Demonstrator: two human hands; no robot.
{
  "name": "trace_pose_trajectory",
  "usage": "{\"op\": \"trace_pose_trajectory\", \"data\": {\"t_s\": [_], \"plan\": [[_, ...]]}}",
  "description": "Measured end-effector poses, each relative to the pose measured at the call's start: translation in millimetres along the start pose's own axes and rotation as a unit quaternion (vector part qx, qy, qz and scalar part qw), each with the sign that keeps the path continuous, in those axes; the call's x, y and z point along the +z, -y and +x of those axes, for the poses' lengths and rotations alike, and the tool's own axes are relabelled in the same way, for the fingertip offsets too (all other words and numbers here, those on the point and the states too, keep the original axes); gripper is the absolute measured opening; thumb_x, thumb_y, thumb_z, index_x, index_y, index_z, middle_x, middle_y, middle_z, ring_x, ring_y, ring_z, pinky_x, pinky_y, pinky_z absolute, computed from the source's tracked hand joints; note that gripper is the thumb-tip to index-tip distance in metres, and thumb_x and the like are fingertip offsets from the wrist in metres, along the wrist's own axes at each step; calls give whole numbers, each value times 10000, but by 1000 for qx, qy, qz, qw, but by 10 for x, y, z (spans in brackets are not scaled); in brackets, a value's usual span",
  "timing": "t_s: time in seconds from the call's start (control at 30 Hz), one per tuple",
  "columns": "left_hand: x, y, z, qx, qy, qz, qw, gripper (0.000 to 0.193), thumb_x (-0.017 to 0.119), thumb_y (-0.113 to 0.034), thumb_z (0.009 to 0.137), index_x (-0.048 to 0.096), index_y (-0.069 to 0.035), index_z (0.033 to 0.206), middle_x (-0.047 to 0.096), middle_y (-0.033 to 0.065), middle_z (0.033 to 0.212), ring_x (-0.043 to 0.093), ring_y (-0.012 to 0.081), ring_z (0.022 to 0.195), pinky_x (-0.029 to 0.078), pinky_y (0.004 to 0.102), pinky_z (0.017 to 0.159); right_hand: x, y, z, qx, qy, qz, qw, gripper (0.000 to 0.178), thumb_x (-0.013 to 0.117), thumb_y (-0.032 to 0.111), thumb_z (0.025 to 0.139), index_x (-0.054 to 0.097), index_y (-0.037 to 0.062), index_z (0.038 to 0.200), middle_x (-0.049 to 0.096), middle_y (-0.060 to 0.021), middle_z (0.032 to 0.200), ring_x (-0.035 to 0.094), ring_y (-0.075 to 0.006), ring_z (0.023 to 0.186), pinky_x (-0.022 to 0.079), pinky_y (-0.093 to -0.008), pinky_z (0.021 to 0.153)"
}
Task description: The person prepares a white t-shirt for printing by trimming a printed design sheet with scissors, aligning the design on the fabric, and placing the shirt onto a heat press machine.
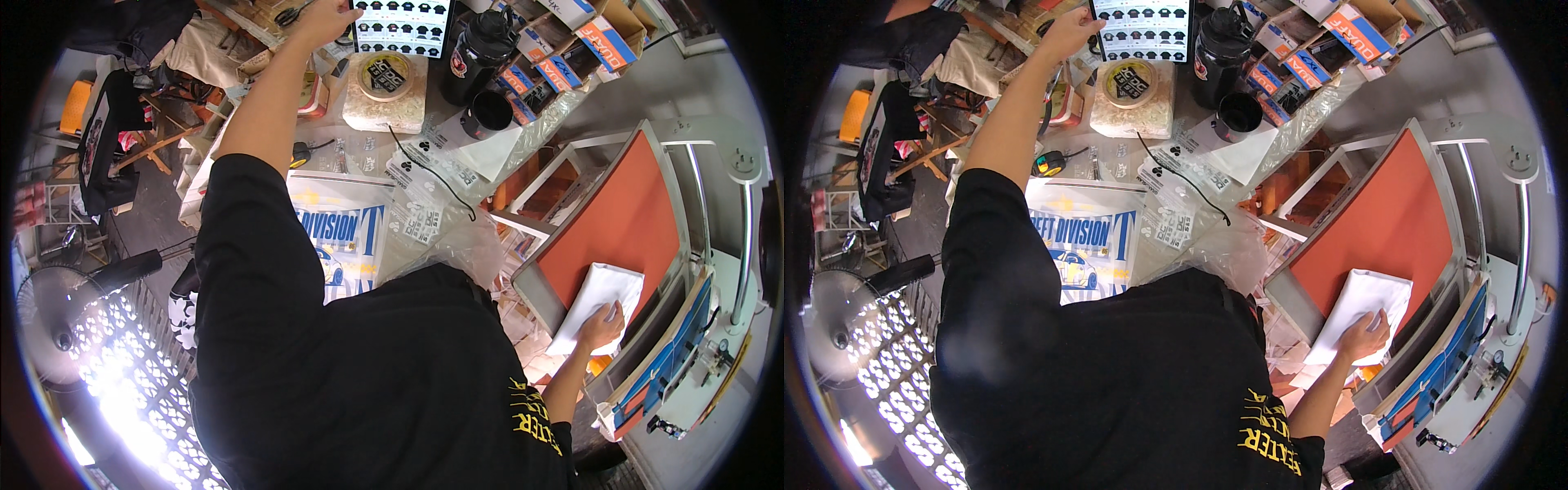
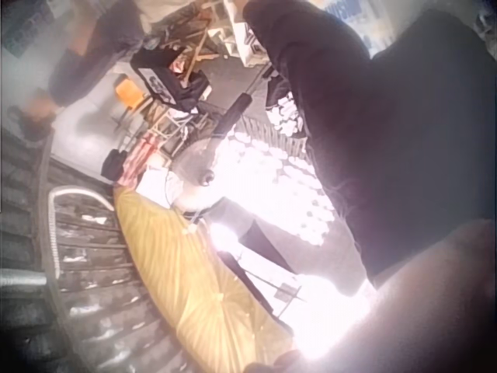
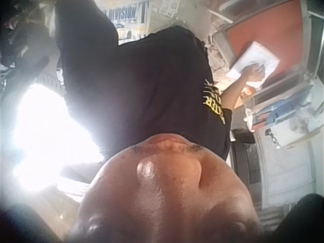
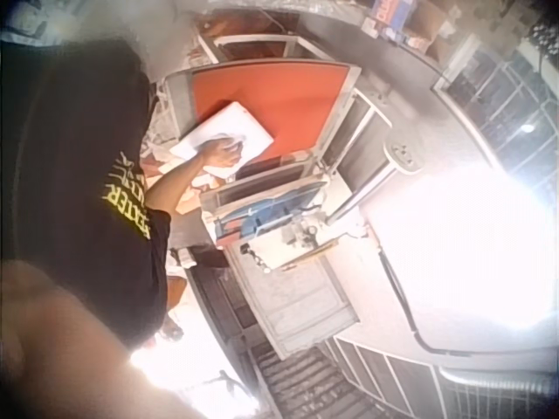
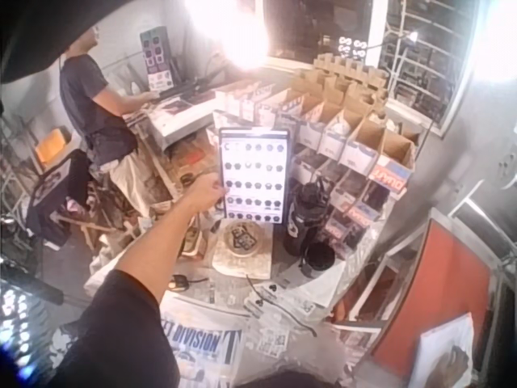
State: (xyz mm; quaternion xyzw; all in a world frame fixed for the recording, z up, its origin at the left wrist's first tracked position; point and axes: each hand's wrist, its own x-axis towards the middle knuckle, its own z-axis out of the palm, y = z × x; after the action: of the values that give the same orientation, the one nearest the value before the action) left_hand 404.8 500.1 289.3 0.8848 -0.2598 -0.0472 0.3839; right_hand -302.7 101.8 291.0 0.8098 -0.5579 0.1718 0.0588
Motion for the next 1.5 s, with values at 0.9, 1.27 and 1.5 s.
{"op": "trace_pose_trajectory", "data": {"t_s": [0.9,1.27,1.5], "plan": [[3,5,36,-25,17,-61,998,431,646,-382,931,651,7,1117,699,90,1008,645,159,919,491,318,835,38,-42,-16,-13,-21,-7,1000,343,595,321,904,648,163,1204,609,-107,1216,524,-326,1162,386,-475,1004],[18,-24,63,-31,23,7,999,455,664,-385,915,655,9,1141,708,89,1019,656,160,921,494,306,834,40,-68,-10,0,-16,-9,1000,342,600,324,903,647,182,1210,598,-113,1239,520,-330,1175,385,-481,1011],[51,-46,29,-45,17,-91,995,452,573,-425,957,672,4,1059,706,80,963,654,168,889,492,318,809,8,0,-15,6,-10,-10,1000,336,598,316,906,647,168,1203,598,-114,1233,518,-330,1175,386,-480,1009]]}}
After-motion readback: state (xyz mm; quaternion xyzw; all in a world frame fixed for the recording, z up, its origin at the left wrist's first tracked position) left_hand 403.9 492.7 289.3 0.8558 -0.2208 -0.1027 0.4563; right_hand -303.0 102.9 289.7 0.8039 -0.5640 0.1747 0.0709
